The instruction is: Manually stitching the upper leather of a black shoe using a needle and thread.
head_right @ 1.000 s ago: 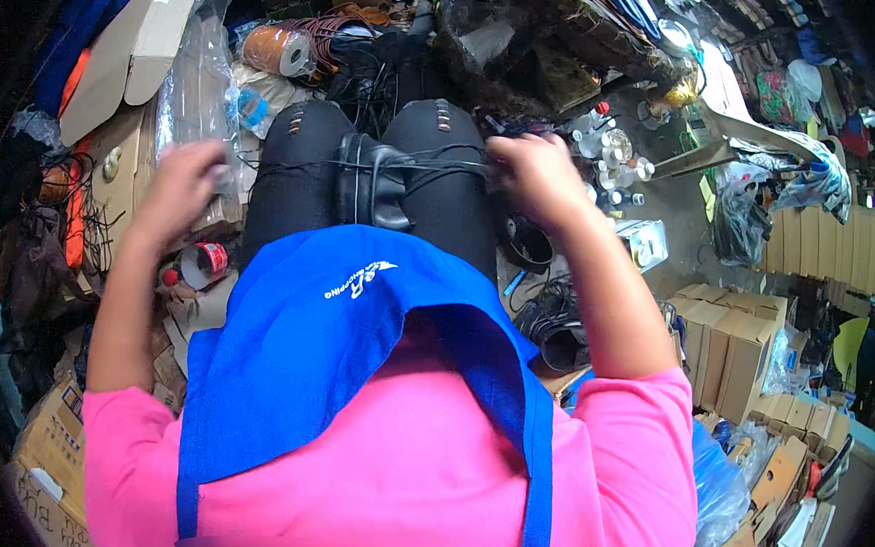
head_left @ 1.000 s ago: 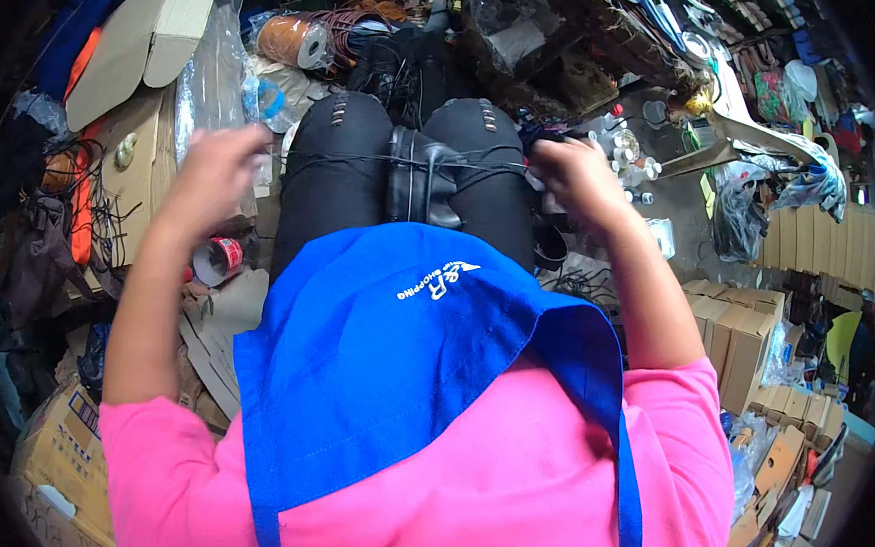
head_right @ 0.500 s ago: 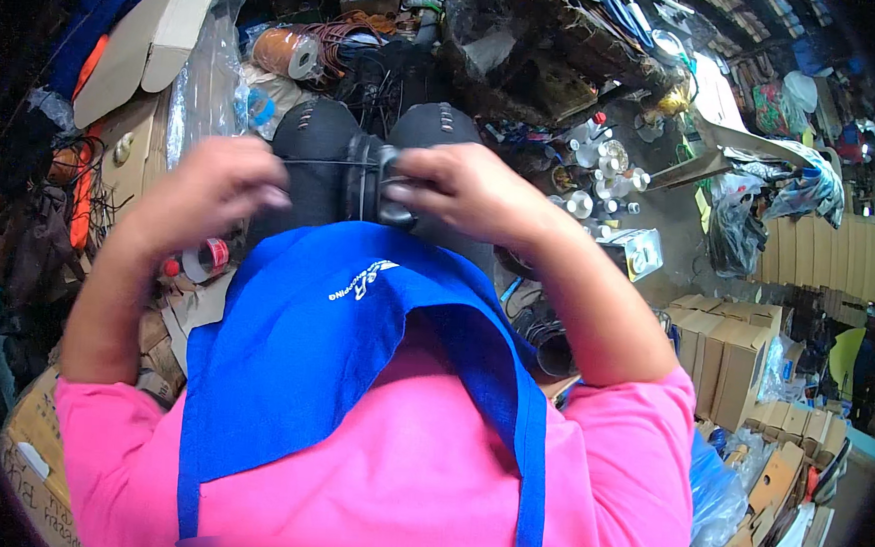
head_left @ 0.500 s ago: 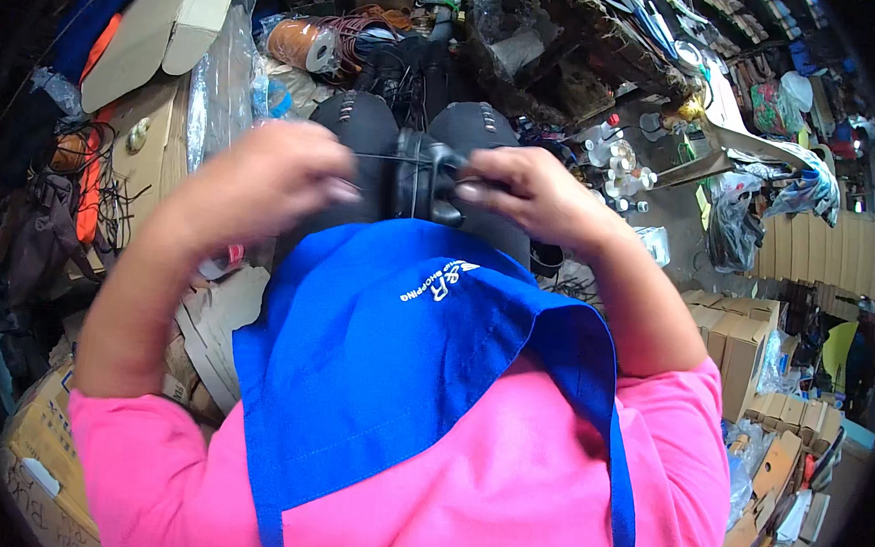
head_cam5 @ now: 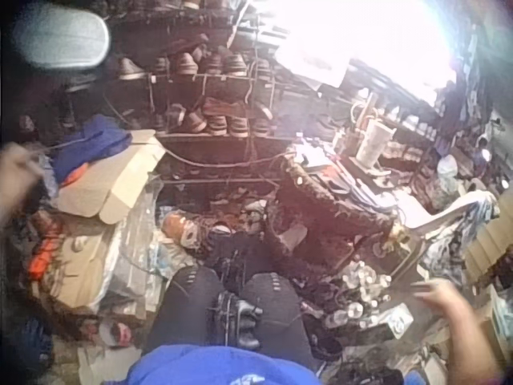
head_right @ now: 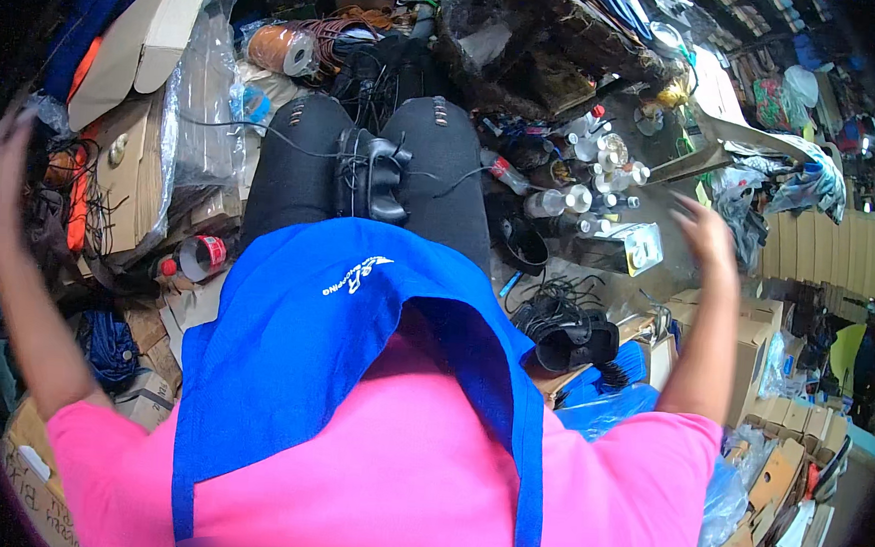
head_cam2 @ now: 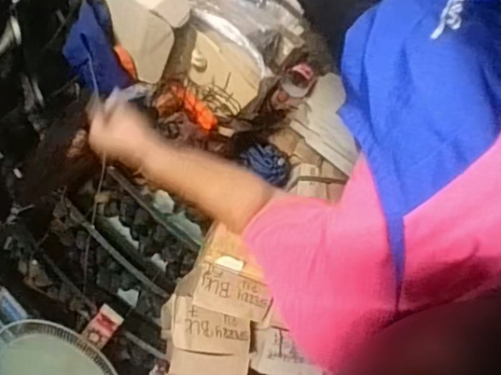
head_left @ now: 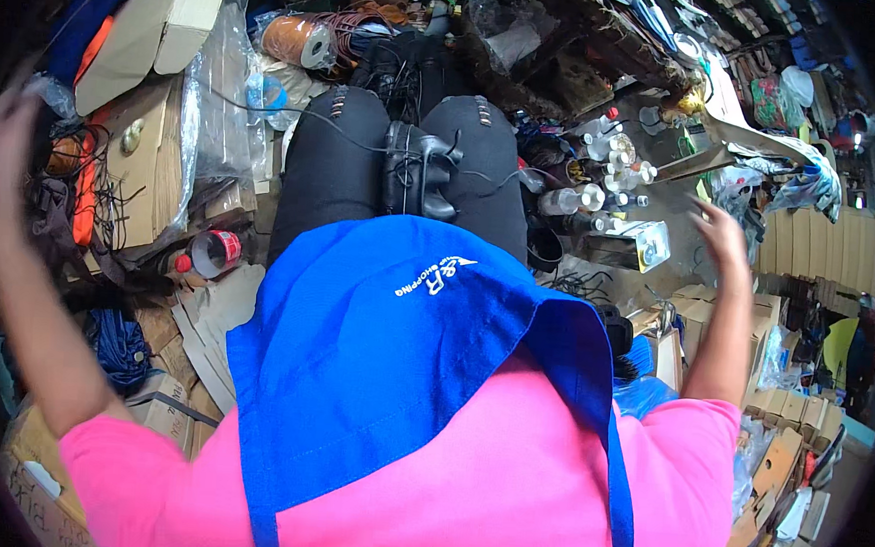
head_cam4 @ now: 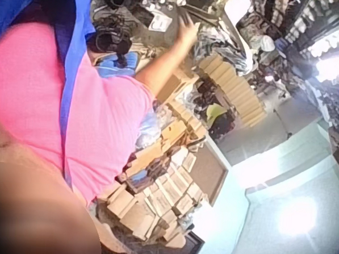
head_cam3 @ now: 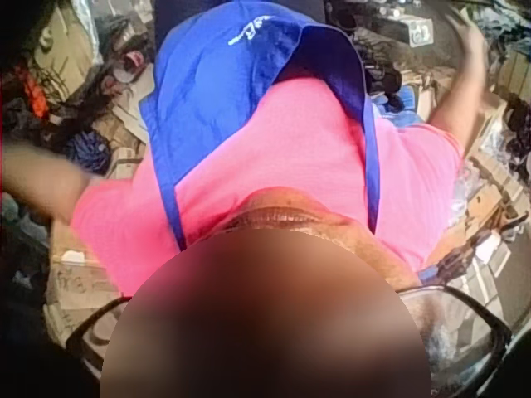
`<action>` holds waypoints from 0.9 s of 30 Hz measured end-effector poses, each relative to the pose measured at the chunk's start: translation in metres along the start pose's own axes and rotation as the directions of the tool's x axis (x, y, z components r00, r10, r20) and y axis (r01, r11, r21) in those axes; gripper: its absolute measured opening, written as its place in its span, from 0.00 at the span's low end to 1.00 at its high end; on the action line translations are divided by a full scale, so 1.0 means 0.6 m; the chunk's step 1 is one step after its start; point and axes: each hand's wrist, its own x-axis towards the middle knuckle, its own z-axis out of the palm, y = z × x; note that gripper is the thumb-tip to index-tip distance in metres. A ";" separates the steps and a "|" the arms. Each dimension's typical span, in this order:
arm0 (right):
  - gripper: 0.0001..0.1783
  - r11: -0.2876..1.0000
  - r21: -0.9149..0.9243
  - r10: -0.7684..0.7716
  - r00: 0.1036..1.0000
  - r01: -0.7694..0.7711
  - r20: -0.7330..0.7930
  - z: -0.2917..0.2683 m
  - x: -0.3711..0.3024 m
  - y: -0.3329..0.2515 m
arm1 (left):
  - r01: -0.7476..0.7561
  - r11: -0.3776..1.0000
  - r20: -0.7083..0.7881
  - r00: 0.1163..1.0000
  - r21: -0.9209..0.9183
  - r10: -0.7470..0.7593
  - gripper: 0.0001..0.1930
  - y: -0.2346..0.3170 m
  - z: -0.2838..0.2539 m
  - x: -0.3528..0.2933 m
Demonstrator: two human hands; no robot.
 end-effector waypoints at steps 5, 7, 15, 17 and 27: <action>0.24 0.679 0.289 -0.646 0.736 0.675 -0.203 0.148 -0.077 -0.403 | -0.308 0.621 0.355 0.605 -0.721 0.713 0.31 0.200 0.274 -0.226; 0.18 0.536 0.400 -0.730 0.646 0.743 -0.222 0.154 -0.107 -0.490 | -0.253 0.527 0.366 0.483 -0.812 0.796 0.36 0.251 0.295 -0.261; 0.21 0.570 0.799 -0.333 0.943 0.192 0.011 0.113 -0.052 -0.366 | 0.154 0.813 0.611 0.740 -0.561 0.281 0.19 0.147 0.270 -0.186; 0.24 0.553 0.820 -0.247 0.969 0.149 -0.010 0.120 -0.043 -0.328 | 0.181 0.815 0.552 0.811 -0.550 0.192 0.20 0.095 0.279 -0.181; 0.11 0.536 0.843 -0.218 0.972 0.044 0.089 0.158 -0.029 -0.289 | 0.288 0.695 0.423 0.906 -0.659 0.026 0.09 0.008 0.284 -0.151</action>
